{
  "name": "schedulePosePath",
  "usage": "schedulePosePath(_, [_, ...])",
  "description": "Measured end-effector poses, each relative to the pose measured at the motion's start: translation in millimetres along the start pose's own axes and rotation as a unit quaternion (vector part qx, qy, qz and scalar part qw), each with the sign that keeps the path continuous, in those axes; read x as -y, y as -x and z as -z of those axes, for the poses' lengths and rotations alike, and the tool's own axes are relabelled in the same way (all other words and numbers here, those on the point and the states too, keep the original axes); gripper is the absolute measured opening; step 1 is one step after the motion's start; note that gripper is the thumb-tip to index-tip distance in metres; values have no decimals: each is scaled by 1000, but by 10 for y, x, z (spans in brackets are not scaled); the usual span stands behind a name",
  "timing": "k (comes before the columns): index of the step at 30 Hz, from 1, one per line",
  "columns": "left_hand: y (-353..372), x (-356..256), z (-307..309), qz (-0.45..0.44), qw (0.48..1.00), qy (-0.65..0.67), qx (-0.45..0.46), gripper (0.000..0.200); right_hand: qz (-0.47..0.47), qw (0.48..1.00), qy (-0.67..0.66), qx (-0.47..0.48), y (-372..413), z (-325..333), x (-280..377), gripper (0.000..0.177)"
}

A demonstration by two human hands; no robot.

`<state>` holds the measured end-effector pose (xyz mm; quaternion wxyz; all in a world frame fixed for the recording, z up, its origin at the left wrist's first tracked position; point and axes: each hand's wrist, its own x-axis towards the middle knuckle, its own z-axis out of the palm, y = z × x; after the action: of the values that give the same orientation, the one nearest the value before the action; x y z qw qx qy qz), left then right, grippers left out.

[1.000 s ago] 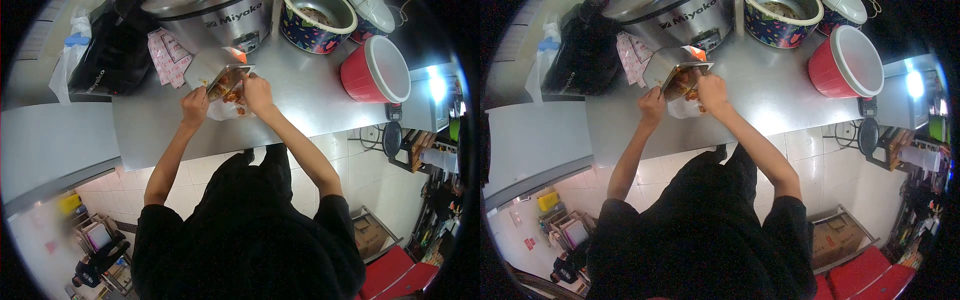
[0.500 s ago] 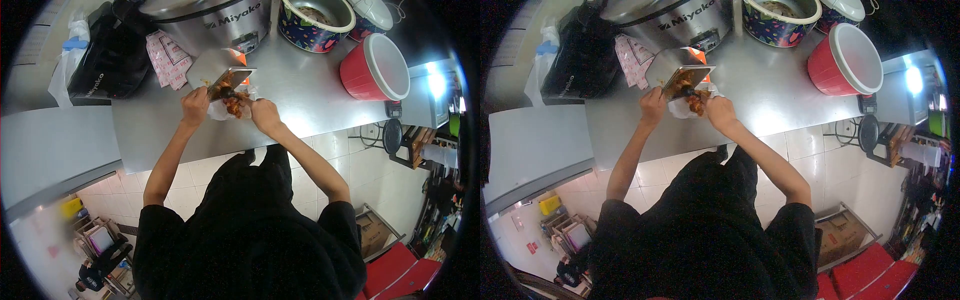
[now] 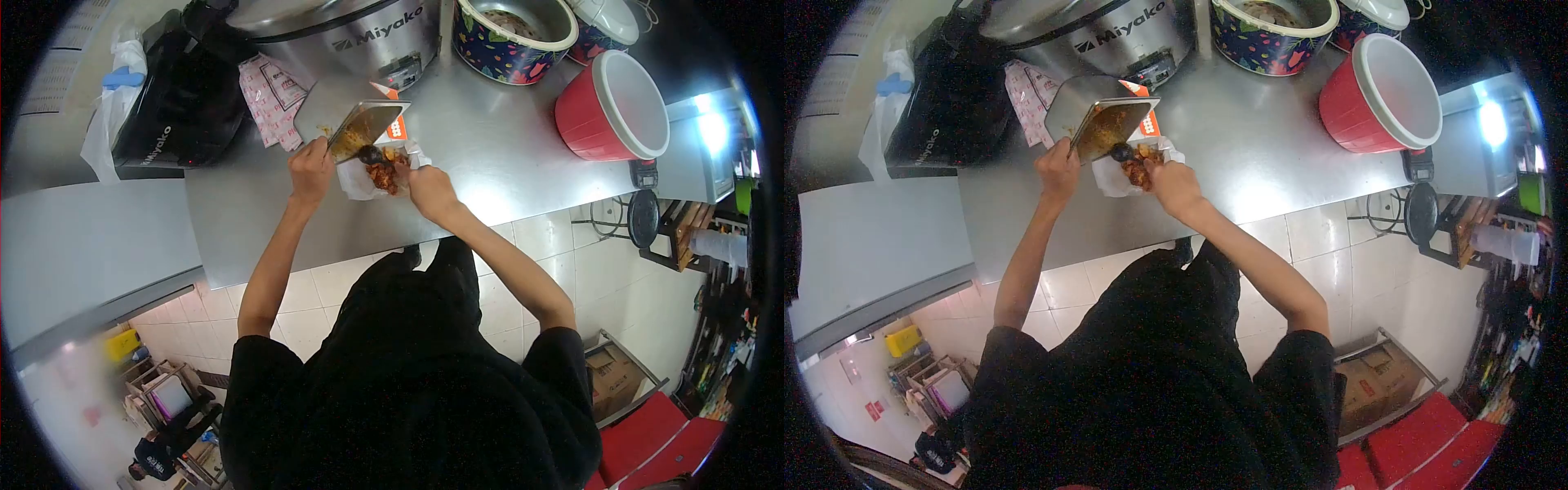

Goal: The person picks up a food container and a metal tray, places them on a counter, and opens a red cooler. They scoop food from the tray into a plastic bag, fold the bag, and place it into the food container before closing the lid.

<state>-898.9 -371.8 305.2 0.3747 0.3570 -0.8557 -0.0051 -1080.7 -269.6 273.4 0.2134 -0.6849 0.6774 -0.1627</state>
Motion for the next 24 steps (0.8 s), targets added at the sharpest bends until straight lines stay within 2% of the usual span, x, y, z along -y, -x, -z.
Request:
schedulePosePath(2, [26,62,-11,30,999,-15,-1,10,-8,1000,-26,-9,-63,127,27,28])
schedulePosePath(4, [43,64,5,55,998,-28,5,10,-58,955,-244,-162,-313,142,110,29])
schedulePosePath(5, [16,40,13,101,995,14,-3,11,-60,953,-244,-166,-388,98,191,29])
schedulePosePath(6, [-6,16,29,147,988,55,-10,12,-31,936,-301,-181,-464,17,302,28])
schedulePosePath(7, [-48,3,30,142,988,56,-10,12,1,914,-356,-196,-538,-35,382,27])
schedulePosePath(8, [-74,-11,40,153,985,78,-10,13,2,913,-356,-198,-558,-91,448,27])
schedulePosePath(10, [-120,-16,82,167,981,98,-8,13,42,982,-144,-115,-532,-209,545,24])
schedulePosePath(11, [-152,-7,105,154,984,87,-3,14,41,982,-145,-115,-513,-176,531,24])
schedulePosePath(13, [-139,1,115,146,986,75,2,14,63,995,69,20,-435,16,472,20])
schedulePosePath(15, [-110,12,114,179,981,78,-1,15,46,994,93,28,-441,359,409,22])
schedulePosePath(17, [-131,-11,123,164,983,84,10,16,25,992,117,35,-476,537,340,25])
schedulePosePath(19, [-133,-18,125,151,984,92,18,16,26,991,49,-123,-496,599,296,35])
schedulePosePath(20, [-146,-7,113,162,981,106,23,17,26,991,50,-124,-493,504,264,35])
schedulePosePath(22, [-157,16,109,169,978,122,30,17,46,989,142,-3,-467,204,178,42])
schedulePosePath(24, [-142,44,116,151,983,96,37,18,37,994,104,4,-359,174,181,43])
